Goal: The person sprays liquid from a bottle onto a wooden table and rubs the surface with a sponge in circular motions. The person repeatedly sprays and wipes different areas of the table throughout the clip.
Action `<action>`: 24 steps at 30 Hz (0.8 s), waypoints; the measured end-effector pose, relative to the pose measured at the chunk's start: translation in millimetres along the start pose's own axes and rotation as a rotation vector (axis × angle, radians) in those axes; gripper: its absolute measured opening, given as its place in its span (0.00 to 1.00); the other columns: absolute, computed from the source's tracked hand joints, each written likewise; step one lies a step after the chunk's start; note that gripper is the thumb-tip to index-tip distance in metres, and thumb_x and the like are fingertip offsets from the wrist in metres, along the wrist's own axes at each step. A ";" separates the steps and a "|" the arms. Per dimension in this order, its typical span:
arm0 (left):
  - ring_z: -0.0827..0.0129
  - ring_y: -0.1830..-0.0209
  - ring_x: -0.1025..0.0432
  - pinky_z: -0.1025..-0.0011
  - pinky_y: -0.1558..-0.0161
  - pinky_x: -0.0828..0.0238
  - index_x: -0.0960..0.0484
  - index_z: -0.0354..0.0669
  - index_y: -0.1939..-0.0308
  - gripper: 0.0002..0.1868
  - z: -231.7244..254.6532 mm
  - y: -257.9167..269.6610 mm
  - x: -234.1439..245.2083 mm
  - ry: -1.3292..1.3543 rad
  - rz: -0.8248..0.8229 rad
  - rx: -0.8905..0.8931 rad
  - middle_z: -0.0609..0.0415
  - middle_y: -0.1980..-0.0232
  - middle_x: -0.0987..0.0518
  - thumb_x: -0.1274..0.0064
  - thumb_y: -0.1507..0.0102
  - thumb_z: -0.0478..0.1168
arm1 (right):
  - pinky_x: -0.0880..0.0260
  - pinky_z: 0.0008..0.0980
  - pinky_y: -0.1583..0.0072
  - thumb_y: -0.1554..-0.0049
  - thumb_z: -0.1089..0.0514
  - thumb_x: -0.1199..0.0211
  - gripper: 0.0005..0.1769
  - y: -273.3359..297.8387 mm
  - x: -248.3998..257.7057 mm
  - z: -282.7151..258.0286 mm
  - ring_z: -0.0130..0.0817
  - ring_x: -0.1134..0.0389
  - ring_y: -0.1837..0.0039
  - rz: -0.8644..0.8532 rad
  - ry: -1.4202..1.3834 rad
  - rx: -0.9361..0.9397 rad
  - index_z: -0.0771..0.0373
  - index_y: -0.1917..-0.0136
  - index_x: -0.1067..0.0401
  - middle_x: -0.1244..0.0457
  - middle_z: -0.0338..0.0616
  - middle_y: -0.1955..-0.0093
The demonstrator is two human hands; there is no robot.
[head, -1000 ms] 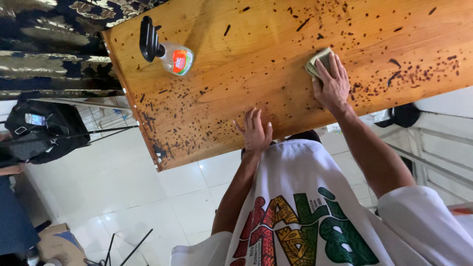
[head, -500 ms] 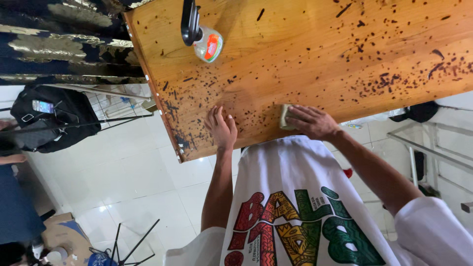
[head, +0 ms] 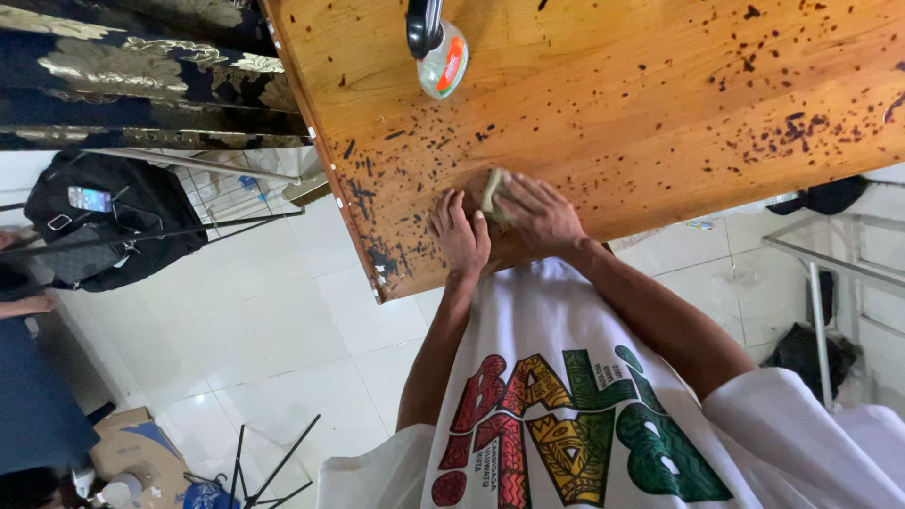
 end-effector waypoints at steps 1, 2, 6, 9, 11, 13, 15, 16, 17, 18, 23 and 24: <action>0.45 0.27 0.40 0.39 0.26 0.54 0.31 0.38 0.32 0.28 -2.4 0.1 -0.6 0.016 0.000 0.002 0.43 0.28 0.32 0.51 0.33 0.46 | 0.38 0.49 0.25 0.45 0.56 0.40 0.29 10.6 0.1 -12.2 0.45 0.43 0.20 -0.021 0.019 0.057 0.52 0.29 0.29 0.43 0.48 0.21; 0.44 0.26 0.40 0.38 0.26 0.55 0.31 0.39 0.32 0.27 -4.0 -0.3 -1.5 0.000 0.006 -0.001 0.43 0.28 0.32 0.50 0.33 0.46 | 0.37 0.49 0.26 0.44 0.53 0.39 0.28 20.3 3.7 -14.0 0.44 0.42 0.21 -0.035 0.017 0.120 0.51 0.30 0.29 0.42 0.47 0.22; 0.45 0.25 0.41 0.36 0.26 0.57 0.32 0.40 0.32 0.28 -5.8 1.9 -5.5 -0.031 -0.007 -0.001 0.43 0.28 0.32 0.50 0.34 0.47 | 0.36 0.44 0.23 0.42 0.51 0.35 0.25 62.6 36.3 26.6 0.42 0.38 0.22 -0.097 0.064 0.270 0.47 0.31 0.28 0.41 0.43 0.22; 0.45 0.25 0.41 0.36 0.27 0.58 0.32 0.39 0.31 0.32 -2.2 -8.5 -0.6 0.008 -0.058 0.084 0.40 0.29 0.32 0.47 0.36 0.49 | 0.38 0.50 0.26 0.47 0.51 0.34 0.32 57.0 57.6 70.6 0.50 0.40 0.23 -0.033 0.053 0.041 0.54 0.30 0.29 0.42 0.51 0.22; 0.43 0.25 0.42 0.38 0.27 0.56 0.34 0.37 0.30 0.34 4.3 -27.7 12.8 0.086 -0.019 0.090 0.37 0.29 0.34 0.44 0.36 0.48 | 0.39 0.50 0.24 0.44 0.56 0.36 0.31 45.5 65.4 86.8 0.52 0.41 0.21 0.070 0.074 -0.138 0.56 0.27 0.30 0.43 0.53 0.20; 0.40 0.25 0.44 0.44 0.25 0.51 0.39 0.34 0.27 0.38 11.5 -66.7 31.0 0.208 0.100 0.022 0.32 0.27 0.37 0.42 0.34 0.47 | 0.41 0.52 0.23 0.43 0.57 0.37 0.32 33.5 60.0 83.5 0.54 0.43 0.20 0.170 0.099 -0.289 0.56 0.25 0.31 0.44 0.56 0.20; 0.35 0.22 0.48 0.45 0.22 0.51 0.48 0.30 0.24 0.44 16.4 -123.3 45.0 0.355 0.179 -0.050 0.28 0.25 0.42 0.40 0.34 0.44 | 0.42 0.53 0.23 0.41 0.57 0.37 0.31 25.8 50.4 73.6 0.56 0.44 0.20 0.245 0.113 -0.403 0.57 0.24 0.32 0.44 0.58 0.20; 0.36 0.21 0.50 0.45 0.22 0.50 0.51 0.30 0.23 0.48 19.2 -152.3 52.2 0.367 0.212 -0.094 0.28 0.24 0.45 0.37 0.36 0.44 | 0.43 0.53 0.24 0.40 0.56 0.37 0.30 25.1 45.4 67.2 0.57 0.44 0.20 0.270 0.115 -0.443 0.57 0.24 0.32 0.44 0.58 0.20; 0.37 0.21 0.52 0.45 0.23 0.49 0.53 0.30 0.23 0.52 22.7 -183.0 58.1 0.382 0.245 -0.140 0.27 0.24 0.49 0.34 0.38 0.45 | 0.43 0.54 0.24 0.39 0.55 0.37 0.29 25.8 43.2 63.5 0.58 0.44 0.20 0.297 0.119 -0.484 0.58 0.24 0.32 0.44 0.58 0.20; 0.40 0.23 0.48 0.47 0.25 0.43 0.54 0.33 0.22 0.54 30.3 -215.1 63.3 0.412 0.277 -0.249 0.27 0.24 0.48 0.32 0.40 0.42 | 0.43 0.54 0.24 0.39 0.55 0.37 0.29 26.3 41.4 59.6 0.57 0.44 0.20 0.306 0.120 -0.487 0.57 0.24 0.32 0.44 0.58 0.20; 0.66 0.60 0.23 0.67 0.58 0.21 0.48 0.38 0.21 0.49 42.0 -284.2 39.8 1.099 -0.265 -0.086 0.42 0.49 0.23 0.39 0.43 0.25 | 0.42 0.52 0.23 0.38 0.55 0.37 0.28 29.4 45.8 55.4 0.54 0.44 0.20 0.352 0.106 -0.480 0.56 0.25 0.31 0.43 0.56 0.20; 0.69 0.60 0.22 0.69 0.58 0.21 0.44 0.39 0.22 0.46 46.5 -289.2 40.4 1.147 -0.273 -0.164 0.46 0.42 0.23 0.42 0.42 0.22 | 0.42 0.52 0.24 0.38 0.55 0.37 0.28 28.4 47.1 55.9 0.54 0.43 0.20 0.357 0.113 -0.482 0.56 0.26 0.31 0.43 0.56 0.20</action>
Point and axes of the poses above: each hand's wrist, its own y-axis away from the middle knuckle, its own x-axis out of the back of the hand, z = x × y, the point moved 6 cm from there along -y, towards the middle knuckle
